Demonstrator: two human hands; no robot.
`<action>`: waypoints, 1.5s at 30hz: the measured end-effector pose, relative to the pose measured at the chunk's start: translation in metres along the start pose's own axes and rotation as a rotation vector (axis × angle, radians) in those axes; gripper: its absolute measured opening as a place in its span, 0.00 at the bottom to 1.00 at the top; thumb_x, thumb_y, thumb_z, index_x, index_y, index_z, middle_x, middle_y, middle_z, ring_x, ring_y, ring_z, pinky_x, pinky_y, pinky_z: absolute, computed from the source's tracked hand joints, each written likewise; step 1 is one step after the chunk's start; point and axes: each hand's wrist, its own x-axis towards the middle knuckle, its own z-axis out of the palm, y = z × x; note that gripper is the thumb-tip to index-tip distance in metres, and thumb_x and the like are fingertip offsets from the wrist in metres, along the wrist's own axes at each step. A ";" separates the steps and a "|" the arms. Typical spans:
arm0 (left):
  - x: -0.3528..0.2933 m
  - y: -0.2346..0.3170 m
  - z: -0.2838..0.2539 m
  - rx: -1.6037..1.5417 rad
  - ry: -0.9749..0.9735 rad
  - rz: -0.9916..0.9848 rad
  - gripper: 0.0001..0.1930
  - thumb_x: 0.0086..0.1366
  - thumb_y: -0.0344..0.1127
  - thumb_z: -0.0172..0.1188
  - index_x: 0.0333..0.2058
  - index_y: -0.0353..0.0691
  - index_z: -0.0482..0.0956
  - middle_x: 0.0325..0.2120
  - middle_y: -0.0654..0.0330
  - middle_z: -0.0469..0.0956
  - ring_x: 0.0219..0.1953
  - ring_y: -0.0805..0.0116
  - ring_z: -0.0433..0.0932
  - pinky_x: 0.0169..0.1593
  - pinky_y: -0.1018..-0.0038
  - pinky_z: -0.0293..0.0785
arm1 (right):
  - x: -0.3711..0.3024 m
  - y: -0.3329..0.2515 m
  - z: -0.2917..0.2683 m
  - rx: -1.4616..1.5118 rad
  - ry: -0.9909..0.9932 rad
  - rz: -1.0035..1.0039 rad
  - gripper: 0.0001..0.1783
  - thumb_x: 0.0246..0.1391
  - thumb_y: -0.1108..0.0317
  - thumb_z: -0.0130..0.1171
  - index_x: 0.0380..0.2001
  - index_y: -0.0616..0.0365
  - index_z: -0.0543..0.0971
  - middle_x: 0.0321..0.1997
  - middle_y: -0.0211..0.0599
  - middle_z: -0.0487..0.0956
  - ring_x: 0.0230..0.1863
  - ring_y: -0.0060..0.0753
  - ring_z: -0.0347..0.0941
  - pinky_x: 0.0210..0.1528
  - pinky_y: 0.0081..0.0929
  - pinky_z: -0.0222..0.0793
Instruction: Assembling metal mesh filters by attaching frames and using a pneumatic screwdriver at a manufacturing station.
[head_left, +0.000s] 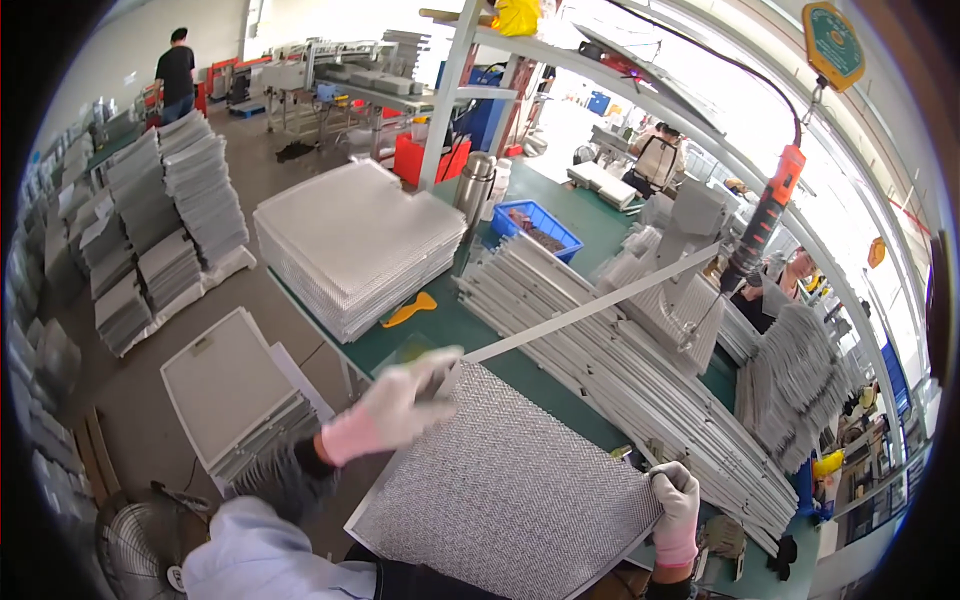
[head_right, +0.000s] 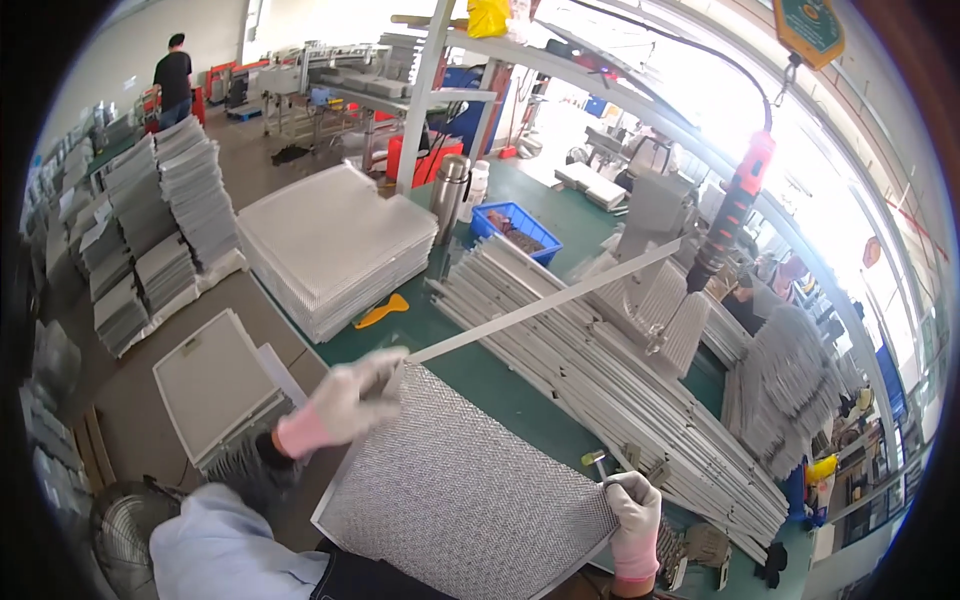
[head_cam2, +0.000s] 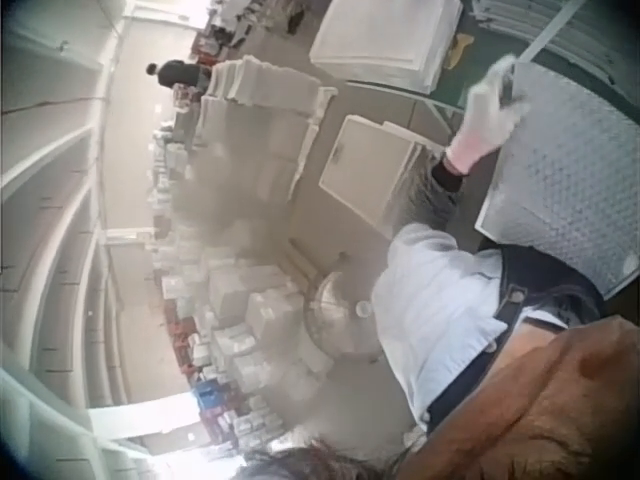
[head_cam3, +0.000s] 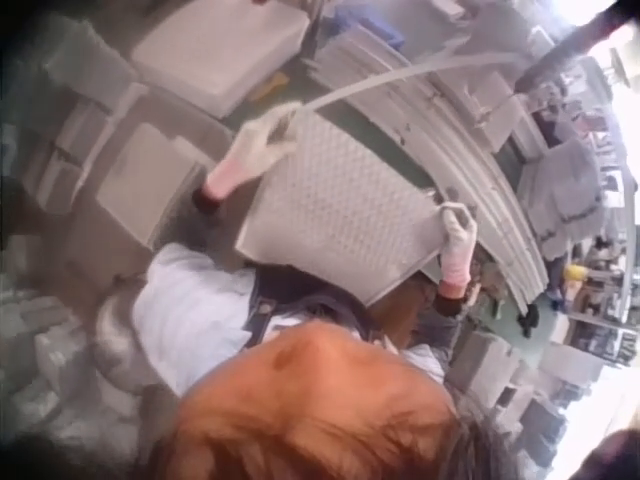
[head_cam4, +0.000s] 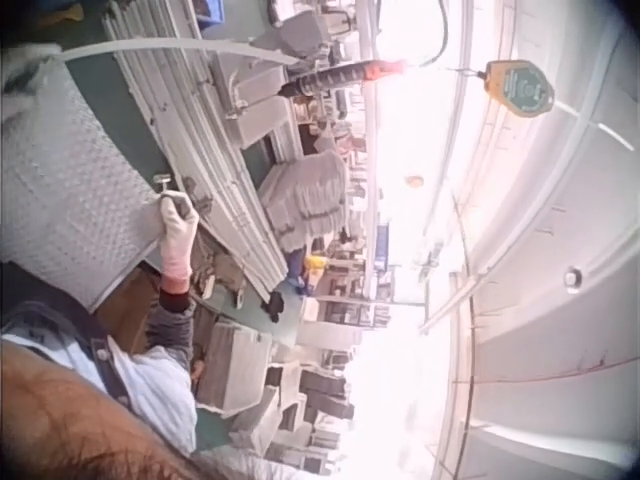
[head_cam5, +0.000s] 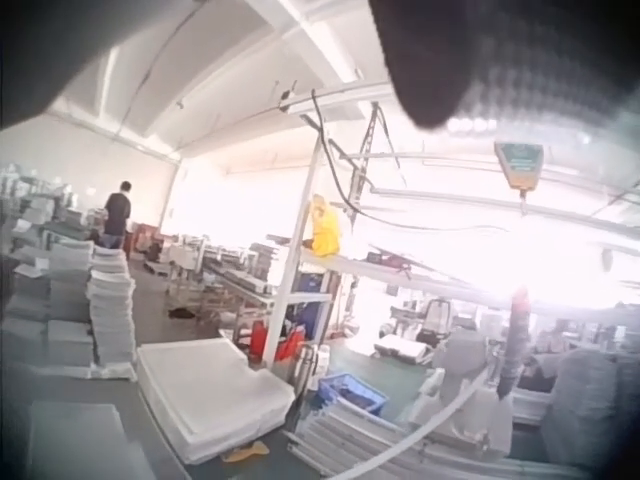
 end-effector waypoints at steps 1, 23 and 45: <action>0.021 0.016 -0.019 -0.013 -0.175 -0.102 0.37 0.54 0.26 0.66 0.62 0.34 0.61 0.37 0.53 0.78 0.35 0.69 0.78 0.43 0.73 0.74 | -0.002 0.002 -0.001 0.039 -0.014 0.002 0.05 0.51 0.77 0.53 0.27 0.64 0.78 0.24 0.22 0.75 0.26 0.10 0.64 0.31 0.12 0.58; 0.003 -0.007 0.017 -0.501 -0.235 -0.421 0.18 0.64 0.42 0.61 0.45 0.33 0.77 0.30 0.66 0.79 0.29 0.83 0.72 0.34 0.83 0.70 | -0.020 0.036 -0.033 0.080 0.111 0.024 0.27 0.64 0.55 0.43 0.57 0.66 0.69 0.56 0.40 0.71 0.56 0.33 0.67 0.62 0.31 0.57; 0.104 0.015 0.047 -0.556 -0.113 0.170 0.20 0.68 0.45 0.56 0.47 0.32 0.72 0.30 0.68 0.72 0.31 0.81 0.68 0.37 0.80 0.68 | 0.003 -0.069 -0.109 -0.267 0.492 -0.697 0.21 0.59 0.57 0.53 0.48 0.61 0.74 0.47 0.35 0.72 0.50 0.31 0.68 0.52 0.33 0.66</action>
